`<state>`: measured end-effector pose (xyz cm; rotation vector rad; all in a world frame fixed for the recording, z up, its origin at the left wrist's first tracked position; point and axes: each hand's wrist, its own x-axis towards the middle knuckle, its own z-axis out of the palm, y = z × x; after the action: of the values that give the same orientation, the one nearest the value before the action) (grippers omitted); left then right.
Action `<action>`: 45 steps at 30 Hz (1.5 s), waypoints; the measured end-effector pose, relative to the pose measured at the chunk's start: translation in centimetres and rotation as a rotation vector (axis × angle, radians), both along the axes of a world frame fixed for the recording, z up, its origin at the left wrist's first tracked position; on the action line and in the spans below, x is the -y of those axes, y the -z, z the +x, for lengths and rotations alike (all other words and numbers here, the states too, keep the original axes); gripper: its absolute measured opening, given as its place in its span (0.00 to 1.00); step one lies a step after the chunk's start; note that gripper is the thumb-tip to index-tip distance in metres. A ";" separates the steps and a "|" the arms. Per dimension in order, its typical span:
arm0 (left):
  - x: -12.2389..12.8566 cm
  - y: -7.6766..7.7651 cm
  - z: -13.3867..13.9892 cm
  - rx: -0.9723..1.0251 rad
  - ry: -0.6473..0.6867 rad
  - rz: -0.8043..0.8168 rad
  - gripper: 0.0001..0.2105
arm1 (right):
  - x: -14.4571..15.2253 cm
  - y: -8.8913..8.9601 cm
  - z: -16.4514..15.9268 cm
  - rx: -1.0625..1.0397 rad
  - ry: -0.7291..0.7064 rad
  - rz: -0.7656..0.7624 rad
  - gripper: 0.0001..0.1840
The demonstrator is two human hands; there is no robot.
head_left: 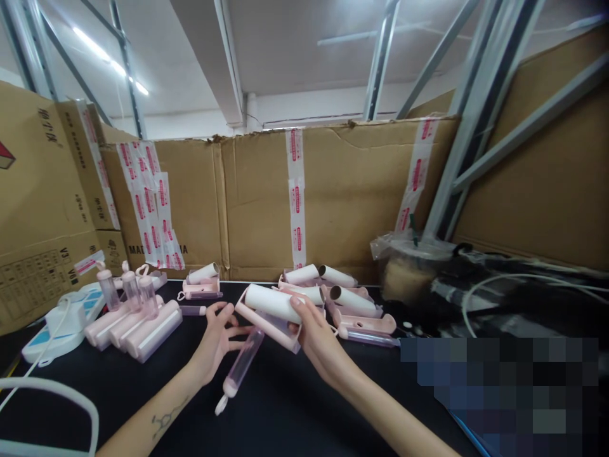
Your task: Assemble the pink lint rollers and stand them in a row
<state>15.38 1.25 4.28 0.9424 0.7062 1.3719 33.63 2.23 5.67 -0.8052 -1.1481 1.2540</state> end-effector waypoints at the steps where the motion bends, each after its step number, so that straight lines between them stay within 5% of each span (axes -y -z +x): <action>1: 0.0 -0.2 -0.2 0.014 0.024 -0.018 0.26 | 0.3 0.2 -0.3 0.025 -0.020 0.003 0.20; 5: 0.3 -0.7 -0.6 -0.131 0.110 -0.013 0.25 | 1.8 0.8 -1.3 0.211 -0.088 0.080 0.19; 9: 0.3 -0.3 -0.5 -0.294 0.046 -0.039 0.17 | 2.3 0.6 -1.1 0.275 -0.257 0.151 0.21; 17: -0.3 -0.1 -0.7 -0.221 0.153 -0.092 0.15 | 0.1 1.0 0.2 0.254 -0.384 -0.119 0.24; 34: -0.7 0.2 -1.2 -0.093 0.319 -0.314 0.10 | 0.9 0.5 -0.4 0.127 -0.437 -0.082 0.22; 37: -0.7 0.2 -1.2 -0.103 0.325 -0.286 0.10 | 0.7 0.6 -0.3 0.242 -0.370 -0.013 0.24; 42: -0.5 -0.1 -1.1 -0.183 0.202 -0.133 0.13 | 0.4 -0.6 1.3 0.931 0.069 0.477 0.28; 45: -0.7 0.1 -1.2 -0.179 0.135 -0.108 0.15 | 0.4 -1.6 2.5 1.178 0.278 0.644 0.21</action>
<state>14.23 1.97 4.20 1.0159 0.8281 1.1298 36.14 1.79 7.31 -1.1566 -2.1086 0.0162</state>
